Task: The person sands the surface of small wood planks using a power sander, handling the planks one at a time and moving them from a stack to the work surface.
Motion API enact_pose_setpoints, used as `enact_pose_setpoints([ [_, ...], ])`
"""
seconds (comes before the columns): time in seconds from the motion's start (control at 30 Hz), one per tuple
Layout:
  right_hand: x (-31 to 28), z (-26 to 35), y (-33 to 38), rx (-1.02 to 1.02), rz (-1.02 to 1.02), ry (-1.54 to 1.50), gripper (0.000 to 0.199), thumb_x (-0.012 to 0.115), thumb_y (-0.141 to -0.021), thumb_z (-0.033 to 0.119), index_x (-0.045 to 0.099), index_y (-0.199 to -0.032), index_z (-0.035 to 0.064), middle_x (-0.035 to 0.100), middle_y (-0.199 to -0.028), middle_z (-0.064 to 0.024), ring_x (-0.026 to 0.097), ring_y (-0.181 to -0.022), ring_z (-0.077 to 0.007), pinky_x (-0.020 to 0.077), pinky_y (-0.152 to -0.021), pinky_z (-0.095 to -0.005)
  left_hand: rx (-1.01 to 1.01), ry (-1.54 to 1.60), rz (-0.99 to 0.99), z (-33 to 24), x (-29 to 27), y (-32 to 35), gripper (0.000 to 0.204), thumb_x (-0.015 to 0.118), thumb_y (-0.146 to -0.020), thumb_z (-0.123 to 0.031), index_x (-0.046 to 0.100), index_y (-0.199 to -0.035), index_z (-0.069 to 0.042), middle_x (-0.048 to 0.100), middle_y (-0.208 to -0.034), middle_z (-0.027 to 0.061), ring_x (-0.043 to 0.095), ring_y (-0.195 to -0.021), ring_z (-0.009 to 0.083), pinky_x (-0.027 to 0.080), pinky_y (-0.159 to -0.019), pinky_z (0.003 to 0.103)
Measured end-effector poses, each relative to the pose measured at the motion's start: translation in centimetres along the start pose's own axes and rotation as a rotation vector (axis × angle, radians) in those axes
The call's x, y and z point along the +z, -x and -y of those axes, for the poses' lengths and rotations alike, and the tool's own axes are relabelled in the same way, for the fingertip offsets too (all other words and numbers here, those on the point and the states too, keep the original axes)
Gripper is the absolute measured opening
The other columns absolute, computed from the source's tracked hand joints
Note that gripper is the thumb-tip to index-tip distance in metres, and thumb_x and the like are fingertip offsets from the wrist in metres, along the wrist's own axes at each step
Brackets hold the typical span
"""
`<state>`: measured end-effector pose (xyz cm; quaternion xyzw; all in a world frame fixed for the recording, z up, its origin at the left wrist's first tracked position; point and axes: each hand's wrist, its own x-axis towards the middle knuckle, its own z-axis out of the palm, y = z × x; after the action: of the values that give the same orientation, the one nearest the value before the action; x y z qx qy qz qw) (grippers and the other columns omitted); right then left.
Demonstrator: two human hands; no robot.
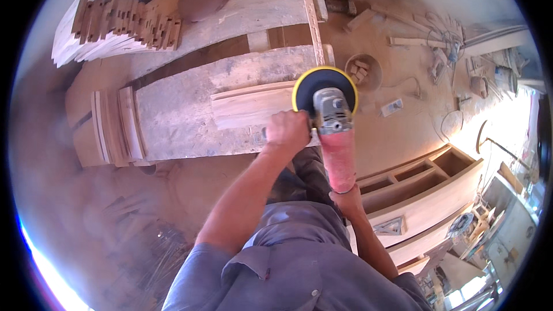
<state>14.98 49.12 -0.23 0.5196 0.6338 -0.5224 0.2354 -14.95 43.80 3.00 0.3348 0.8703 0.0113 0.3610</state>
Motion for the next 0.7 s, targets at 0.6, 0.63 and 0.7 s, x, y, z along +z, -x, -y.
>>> enact_pose_setpoints([
  [0.6,7.9,11.1,0.1,-0.258,0.075,0.244,0.023,0.068,-0.072,0.015,0.066,-0.085,-0.0031,0.068,-0.081,-0.0246,0.069,-0.084,-0.0378,0.0531,-0.075,-0.0449,-0.164,0.044,-0.230,14.7,-0.7,3.3,0.021,0.066,-0.081,-0.026,0.073,-0.087,-0.008,0.072,-0.084,0.0203,0.072,-0.080,0.0391,0.057,-0.075,0.050],
  [0.63,8.6,12.4,0.4,-0.225,0.086,0.243,0.026,0.068,-0.072,0.016,0.067,-0.089,-0.0030,0.068,-0.087,-0.0269,0.069,-0.091,-0.0417,0.0531,-0.078,-0.0455,-0.188,0.035,-0.265,15.8,-0.7,4.0,0.022,0.067,-0.081,-0.028,0.072,-0.087,-0.007,0.072,-0.083,0.0205,0.072,-0.080,0.0394,0.057,-0.075,0.050],
  [0.7,10.2,12.7,0.0,-0.194,0.092,0.244,0.029,0.065,-0.074,0.016,0.067,-0.097,0.0000,0.069,-0.094,-0.0274,0.066,-0.098,-0.0440,0.0531,-0.083,-0.0485,-0.213,0.051,-0.272,16.8,-1.4,4.5,0.023,0.067,-0.081,-0.029,0.072,-0.086,-0.007,0.072,-0.083,0.0207,0.072,-0.079,0.0394,0.057,-0.074,0.050],
])
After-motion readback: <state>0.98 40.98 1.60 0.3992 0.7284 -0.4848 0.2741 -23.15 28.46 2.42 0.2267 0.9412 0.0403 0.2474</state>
